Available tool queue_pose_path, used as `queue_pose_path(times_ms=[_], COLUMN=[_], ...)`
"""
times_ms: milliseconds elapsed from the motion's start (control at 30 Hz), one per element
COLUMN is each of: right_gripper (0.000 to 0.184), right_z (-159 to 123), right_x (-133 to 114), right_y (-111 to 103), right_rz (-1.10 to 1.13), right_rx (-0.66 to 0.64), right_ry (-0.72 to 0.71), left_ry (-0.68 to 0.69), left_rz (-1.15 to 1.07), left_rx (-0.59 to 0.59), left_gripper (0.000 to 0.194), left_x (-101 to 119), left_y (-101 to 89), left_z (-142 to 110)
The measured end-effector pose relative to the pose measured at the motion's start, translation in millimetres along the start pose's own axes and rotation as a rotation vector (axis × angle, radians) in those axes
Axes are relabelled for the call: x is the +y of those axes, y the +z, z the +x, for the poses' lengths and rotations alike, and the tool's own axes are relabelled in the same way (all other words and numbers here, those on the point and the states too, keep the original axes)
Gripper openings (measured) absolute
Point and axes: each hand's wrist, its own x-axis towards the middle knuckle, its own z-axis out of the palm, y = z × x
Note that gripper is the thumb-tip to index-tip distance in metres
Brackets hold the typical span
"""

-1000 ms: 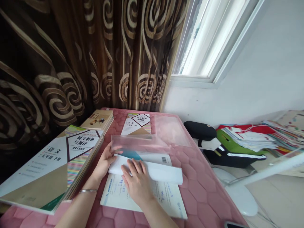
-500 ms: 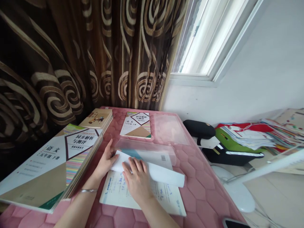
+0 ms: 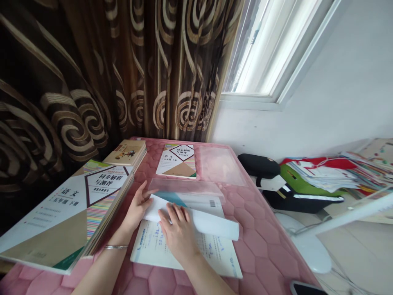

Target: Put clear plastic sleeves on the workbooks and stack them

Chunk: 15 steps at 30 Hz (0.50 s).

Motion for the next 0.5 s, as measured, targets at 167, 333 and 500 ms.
queue_pose_path(times_ms=[167,333,500], right_gripper=[0.028,0.028,0.028], right_z=[0.6,0.4,-0.4], right_x=[-0.6,-0.8,-0.8], right_y=[0.5,1.0,0.5], right_rz=[0.005,0.026,0.051], right_rx=[-0.006,0.020,-0.006], right_ry=[-0.019,-0.019,-0.028], left_ry=[0.000,0.012,0.047], left_rz=[-0.058,-0.081,-0.064], left_rx=[-0.047,-0.062,-0.034], left_gripper=[0.089,0.086,0.082], left_x=[-1.3,-3.1,-2.9], left_y=[-0.7,-1.0,-1.3], left_z=[0.2,0.3,1.5])
